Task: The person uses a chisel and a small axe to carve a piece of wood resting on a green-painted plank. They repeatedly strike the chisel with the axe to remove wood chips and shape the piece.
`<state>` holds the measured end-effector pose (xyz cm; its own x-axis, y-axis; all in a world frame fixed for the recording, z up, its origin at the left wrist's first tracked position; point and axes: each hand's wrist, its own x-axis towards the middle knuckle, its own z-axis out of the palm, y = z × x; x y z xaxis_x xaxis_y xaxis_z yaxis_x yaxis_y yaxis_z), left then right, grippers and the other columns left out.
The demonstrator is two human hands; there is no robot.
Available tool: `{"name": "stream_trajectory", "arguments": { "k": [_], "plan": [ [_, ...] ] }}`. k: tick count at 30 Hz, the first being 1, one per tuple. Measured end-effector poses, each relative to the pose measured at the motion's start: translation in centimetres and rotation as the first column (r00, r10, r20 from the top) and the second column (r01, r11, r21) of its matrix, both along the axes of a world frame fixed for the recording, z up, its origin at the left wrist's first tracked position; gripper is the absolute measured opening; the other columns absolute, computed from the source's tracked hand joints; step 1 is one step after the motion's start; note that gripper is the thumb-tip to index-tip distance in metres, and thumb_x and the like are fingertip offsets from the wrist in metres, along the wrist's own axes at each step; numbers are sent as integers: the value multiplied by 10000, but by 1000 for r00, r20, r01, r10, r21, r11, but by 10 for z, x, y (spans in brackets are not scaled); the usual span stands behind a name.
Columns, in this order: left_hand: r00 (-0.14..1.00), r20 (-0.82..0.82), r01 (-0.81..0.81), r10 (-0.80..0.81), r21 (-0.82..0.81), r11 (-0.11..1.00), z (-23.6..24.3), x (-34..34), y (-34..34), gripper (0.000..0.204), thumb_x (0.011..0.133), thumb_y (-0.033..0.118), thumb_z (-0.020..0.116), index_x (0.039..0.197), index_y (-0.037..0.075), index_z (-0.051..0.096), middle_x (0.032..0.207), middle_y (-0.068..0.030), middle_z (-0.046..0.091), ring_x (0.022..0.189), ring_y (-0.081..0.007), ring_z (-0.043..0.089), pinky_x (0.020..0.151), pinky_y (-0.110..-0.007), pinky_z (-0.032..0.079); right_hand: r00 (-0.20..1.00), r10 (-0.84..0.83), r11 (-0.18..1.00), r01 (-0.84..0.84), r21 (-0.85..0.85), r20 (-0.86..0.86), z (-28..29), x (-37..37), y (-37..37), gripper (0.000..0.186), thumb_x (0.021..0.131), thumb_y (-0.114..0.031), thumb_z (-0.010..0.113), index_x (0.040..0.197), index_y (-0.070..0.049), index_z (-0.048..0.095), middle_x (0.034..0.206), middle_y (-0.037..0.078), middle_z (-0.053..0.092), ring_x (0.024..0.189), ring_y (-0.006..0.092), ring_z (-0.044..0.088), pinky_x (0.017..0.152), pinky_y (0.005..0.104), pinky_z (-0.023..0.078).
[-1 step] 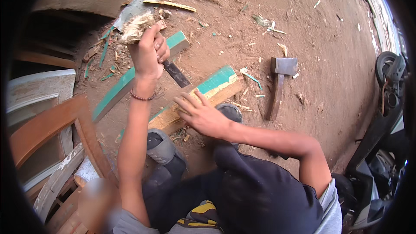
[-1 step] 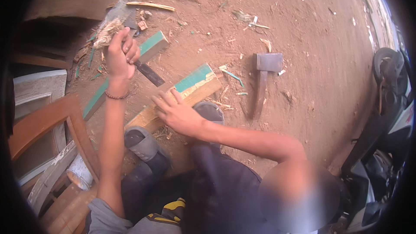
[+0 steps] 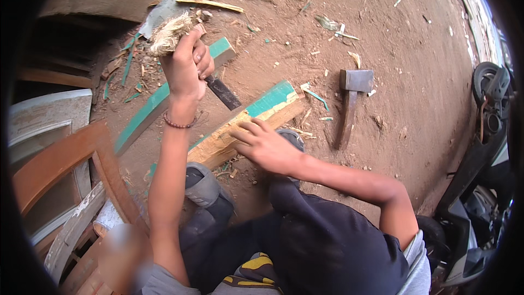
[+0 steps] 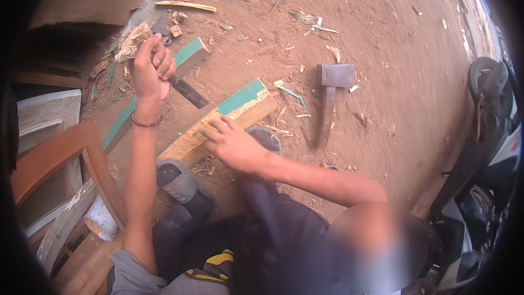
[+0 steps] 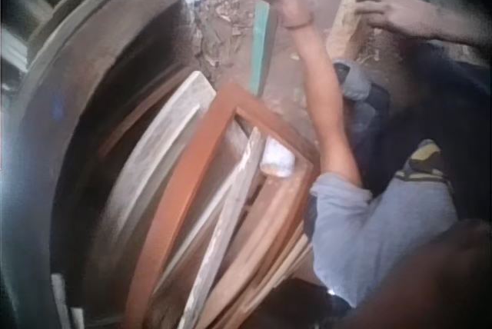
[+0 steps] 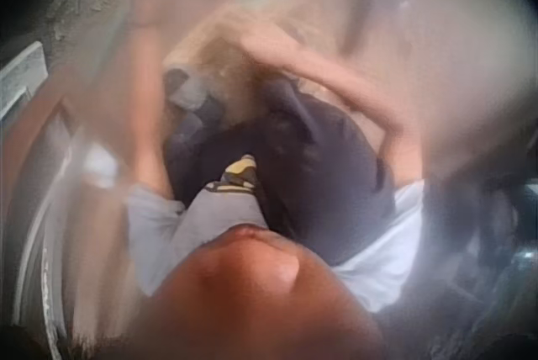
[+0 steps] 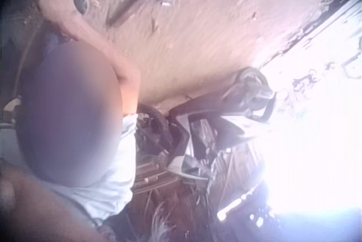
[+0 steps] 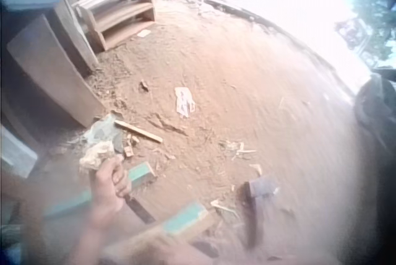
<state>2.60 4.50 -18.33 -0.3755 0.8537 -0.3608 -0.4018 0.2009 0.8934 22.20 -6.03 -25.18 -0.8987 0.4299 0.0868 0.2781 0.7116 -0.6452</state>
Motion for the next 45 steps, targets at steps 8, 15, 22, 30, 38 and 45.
{"name": "stream_trajectory", "arguments": {
  "k": [8,15,22,30,38,45],
  "plan": [
    [979,201,29,-47,93,995,-62,82,19,163,869,80,570,733,85,481,498,49,398,343,-38,298,322,-234,194,239,-908,269,962,44,344,-14,185,65,373,820,-197,730,1079,41,604,983,173,655,905,261,641,786,370,511],
    [987,150,-75,55,133,988,-84,126,22,111,869,94,591,795,69,513,554,14,449,390,-71,395,354,-242,243,215,-845,244,970,-5,489,-71,204,78,660,739,-394,806,1114,86,552,982,221,647,896,276,653,778,365,515],
    [919,-386,38,81,292,956,-103,127,39,143,786,79,579,665,2,575,600,-11,592,551,-126,557,545,-319,432,206,-775,224,974,-45,598,-84,193,84,516,753,-300,746,1033,97,571,892,254,659,834,330,664,756,406,518],
    [997,-59,-44,59,222,974,-106,96,47,158,776,54,563,630,0,534,576,15,580,539,-59,507,488,-285,380,406,-678,-417,473,-776,613,-30,159,100,218,878,-109,612,998,-23,452,747,32,572,517,94,529,477,230,502],
    [995,-33,-84,93,215,973,-114,71,43,213,788,37,538,593,45,452,522,28,496,451,-46,427,402,-285,297,574,-656,316,798,-513,490,117,64,181,345,915,-236,619,1174,-25,532,775,-4,553,559,48,518,493,188,450],
    [998,56,-39,30,168,985,-97,56,37,174,820,46,552,664,64,476,538,40,467,419,-44,398,370,-262,270,785,-496,776,592,-216,371,160,-48,260,390,953,-400,559,1040,-21,553,767,16,564,594,80,562,508,224,494]
  ]
}}
